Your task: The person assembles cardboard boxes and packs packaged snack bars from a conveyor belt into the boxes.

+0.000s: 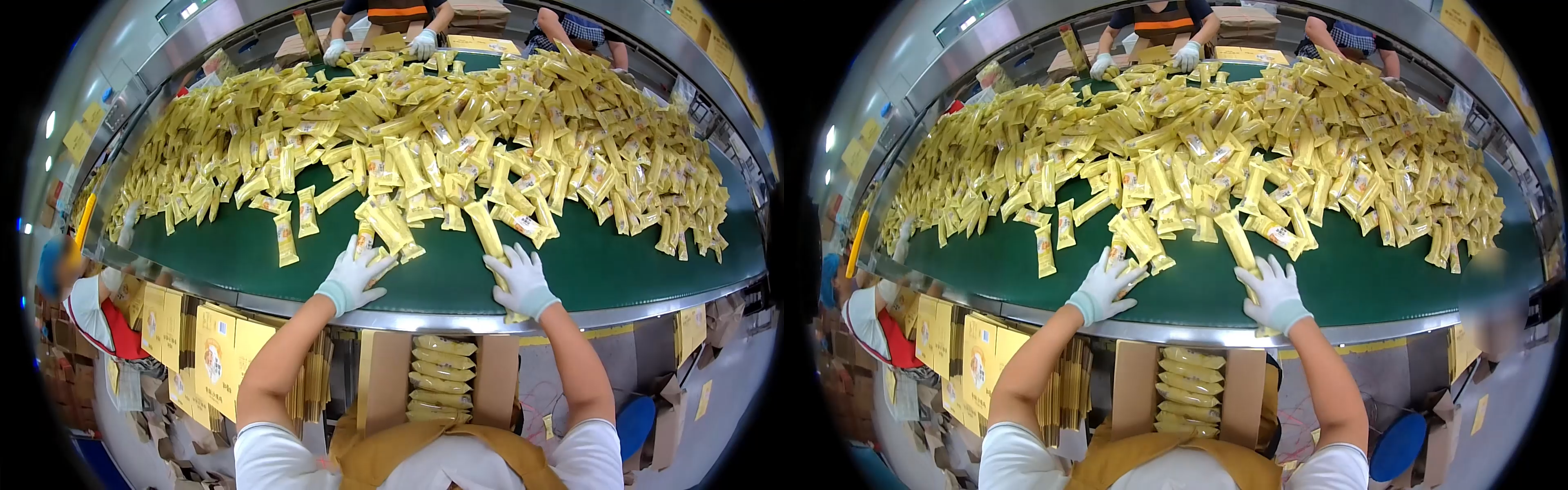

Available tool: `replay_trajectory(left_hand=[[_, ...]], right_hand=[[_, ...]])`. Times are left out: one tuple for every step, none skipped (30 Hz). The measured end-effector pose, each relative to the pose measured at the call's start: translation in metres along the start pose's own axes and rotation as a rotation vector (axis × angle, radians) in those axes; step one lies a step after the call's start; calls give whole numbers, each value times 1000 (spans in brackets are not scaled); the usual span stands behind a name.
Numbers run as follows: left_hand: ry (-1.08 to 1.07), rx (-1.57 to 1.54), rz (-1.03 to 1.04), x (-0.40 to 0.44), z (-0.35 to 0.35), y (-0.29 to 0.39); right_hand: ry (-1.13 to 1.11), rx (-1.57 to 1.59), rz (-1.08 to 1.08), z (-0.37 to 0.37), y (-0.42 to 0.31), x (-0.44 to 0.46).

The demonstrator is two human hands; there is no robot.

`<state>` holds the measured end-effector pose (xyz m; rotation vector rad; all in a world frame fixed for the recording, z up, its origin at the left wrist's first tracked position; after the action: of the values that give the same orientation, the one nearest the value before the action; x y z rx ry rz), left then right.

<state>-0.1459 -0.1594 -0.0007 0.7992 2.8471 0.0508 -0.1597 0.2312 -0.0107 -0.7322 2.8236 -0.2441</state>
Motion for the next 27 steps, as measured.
replay_trajectory(left_hand=[[0,-10,-4,-10,-9,7],[42,-93,-45,-16,-6,8],[83,-177,-82,-22,-1,8],[125,-262,-117,-26,-4,10],[178,-209,-114,-28,-9,12],[82,-309,-263,-29,-13,14],[-16,-409,-413,-34,-34,24],[-118,-507,-563,-35,-44,29],[-57,-464,-513,-40,-39,20],[-155,-438,-554,-44,-54,19],[-129,-459,-603,-44,-56,11],[-100,-481,-656,-43,-57,2],[7,-485,-712,-36,-49,-10],[57,-554,-791,-29,-63,-7],[145,-554,-804,-17,-50,-14],[234,-552,-816,-5,-38,-21],[184,-523,-881,7,-44,-11],[135,-492,-945,21,-51,2],[80,-520,-974,35,-42,1],[109,-445,-1004,46,-18,-3],[126,-398,-1048,48,-19,5],[145,-351,-1095,50,-20,11],[151,-381,-1126,49,-20,11],[123,-399,-1123,46,-19,7],[93,-417,-1120,41,-18,0],[63,-438,-1116,37,-15,-7],[1,-426,-1080,33,-9,-19]], right_hand=[[9,-65,-14,-1,1,-12],[43,-26,-3,-2,1,-23],[76,12,11,-3,2,-33],[111,49,28,-5,2,-44],[145,106,162,-10,-1,-54],[124,111,265,-7,1,-63],[103,115,367,-2,4,-71],[81,120,468,0,8,-78],[84,140,515,-1,11,-83],[28,172,518,-3,18,-88],[-29,205,517,-10,26,-90],[-85,236,512,-17,32,-90],[41,349,420,-33,28,-87],[156,421,359,-49,21,-79],[304,451,304,-60,10,-65],[452,481,248,-69,0,-49],[580,442,170,-65,-3,-28],[708,401,90,-56,-4,-3],[656,346,168,-55,-11,18],[602,290,244,-52,-17,37],[476,230,344,-42,-19,55],[336,199,418,-13,-11,70],[281,150,466,-6,-12,73],[223,106,513,1,-13,75],[173,79,484,-1,-13,75],[123,49,455,-6,-14,71],[134,11,405,-6,-15,65]])
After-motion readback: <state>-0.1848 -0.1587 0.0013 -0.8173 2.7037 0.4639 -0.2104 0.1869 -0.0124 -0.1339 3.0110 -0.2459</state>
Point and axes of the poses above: each hand's wrist, its own x-axis towards the middle knuckle, its own z-axis out of the palm, y = z × x, the point moved 1 cm from there along x, towards the middle knuckle, and after that the axes turned 6 degrees about -y, right-handed, at the moved point
